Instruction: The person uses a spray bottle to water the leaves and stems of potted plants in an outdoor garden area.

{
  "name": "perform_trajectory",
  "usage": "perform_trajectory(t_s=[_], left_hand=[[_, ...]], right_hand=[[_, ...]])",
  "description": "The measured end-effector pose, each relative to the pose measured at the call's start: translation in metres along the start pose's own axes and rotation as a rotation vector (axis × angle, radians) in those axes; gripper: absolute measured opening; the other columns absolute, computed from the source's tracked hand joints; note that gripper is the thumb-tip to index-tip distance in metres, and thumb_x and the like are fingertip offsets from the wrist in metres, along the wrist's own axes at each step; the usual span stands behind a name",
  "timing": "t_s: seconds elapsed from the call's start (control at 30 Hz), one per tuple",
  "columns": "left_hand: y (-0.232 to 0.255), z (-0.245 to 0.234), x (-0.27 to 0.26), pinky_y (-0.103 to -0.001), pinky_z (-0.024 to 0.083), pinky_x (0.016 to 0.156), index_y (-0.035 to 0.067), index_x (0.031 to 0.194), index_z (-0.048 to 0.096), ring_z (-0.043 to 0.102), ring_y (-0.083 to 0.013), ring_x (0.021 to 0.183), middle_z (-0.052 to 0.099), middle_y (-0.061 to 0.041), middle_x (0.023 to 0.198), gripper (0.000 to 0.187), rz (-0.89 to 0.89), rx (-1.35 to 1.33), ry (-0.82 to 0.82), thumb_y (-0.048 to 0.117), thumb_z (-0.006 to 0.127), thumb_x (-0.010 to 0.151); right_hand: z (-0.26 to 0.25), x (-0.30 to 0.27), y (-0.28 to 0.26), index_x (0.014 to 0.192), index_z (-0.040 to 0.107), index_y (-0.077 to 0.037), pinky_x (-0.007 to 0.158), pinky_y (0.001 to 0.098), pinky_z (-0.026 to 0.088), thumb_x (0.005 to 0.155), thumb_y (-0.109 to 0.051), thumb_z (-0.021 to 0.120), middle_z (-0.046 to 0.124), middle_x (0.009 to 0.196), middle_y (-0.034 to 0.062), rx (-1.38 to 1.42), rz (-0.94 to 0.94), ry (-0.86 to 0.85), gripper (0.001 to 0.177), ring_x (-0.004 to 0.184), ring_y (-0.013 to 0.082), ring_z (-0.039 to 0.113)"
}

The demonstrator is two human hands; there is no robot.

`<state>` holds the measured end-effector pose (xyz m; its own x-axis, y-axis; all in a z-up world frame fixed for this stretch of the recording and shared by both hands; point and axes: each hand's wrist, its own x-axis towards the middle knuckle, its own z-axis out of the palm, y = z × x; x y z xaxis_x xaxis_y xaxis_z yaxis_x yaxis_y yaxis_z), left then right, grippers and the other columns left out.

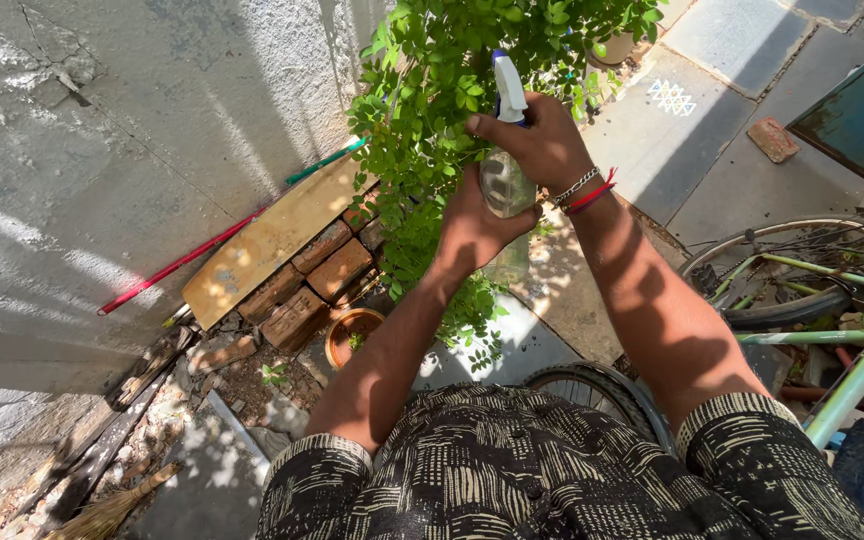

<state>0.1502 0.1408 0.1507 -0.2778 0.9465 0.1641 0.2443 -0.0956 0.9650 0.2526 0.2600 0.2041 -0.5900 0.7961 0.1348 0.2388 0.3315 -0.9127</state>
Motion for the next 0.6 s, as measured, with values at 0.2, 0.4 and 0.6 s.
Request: perform_trajectory(t_s=[0.2, 0.4, 0.6], left_hand=[[-0.007, -0.047, -0.019, -0.036, 0.058, 0.095, 0.0, 0.129, 0.05, 0.072, -0.0215, 0.105, 0.07, -0.012, 0.115, 0.072, 0.13, -0.01, -0.104, 0.029, 0.089, 0.077], [-0.027, -0.108, -0.043, -0.038, 0.057, 0.1, 0.0, 0.141, 0.043, 0.069, -0.0199, 0.111, 0.066, -0.009, 0.123, 0.08, 0.1, -0.299, -0.176, 0.03, 0.086, 0.08], [-0.079, -0.152, -0.035, -0.038, 0.056, 0.099, -0.001, 0.147, 0.043, 0.067, -0.0205, 0.113, 0.065, -0.011, 0.125, 0.089, -0.132, -0.281, -0.149, 0.032, 0.087, 0.076]], right_hand=[[0.016, -0.015, -0.041, 0.112, 0.072, 0.002, 0.083, 0.0324, 0.055, 0.093, -0.045, 0.078, 0.076, 0.102, 0.0113, -0.02, -0.151, -0.033, 0.051, 0.094, 0.0167, 0.071], [0.066, -0.012, -0.072, 0.103, 0.073, 0.001, 0.072, 0.0342, 0.057, 0.081, -0.055, 0.083, 0.075, 0.091, 0.0121, -0.191, -0.055, -0.015, 0.061, 0.079, 0.019, 0.071], [0.121, 0.013, -0.066, 0.086, 0.075, 0.002, 0.065, 0.0336, 0.052, 0.081, -0.057, 0.082, 0.072, 0.078, 0.014, -0.291, -0.114, 0.06, 0.06, 0.068, 0.0183, 0.068]])
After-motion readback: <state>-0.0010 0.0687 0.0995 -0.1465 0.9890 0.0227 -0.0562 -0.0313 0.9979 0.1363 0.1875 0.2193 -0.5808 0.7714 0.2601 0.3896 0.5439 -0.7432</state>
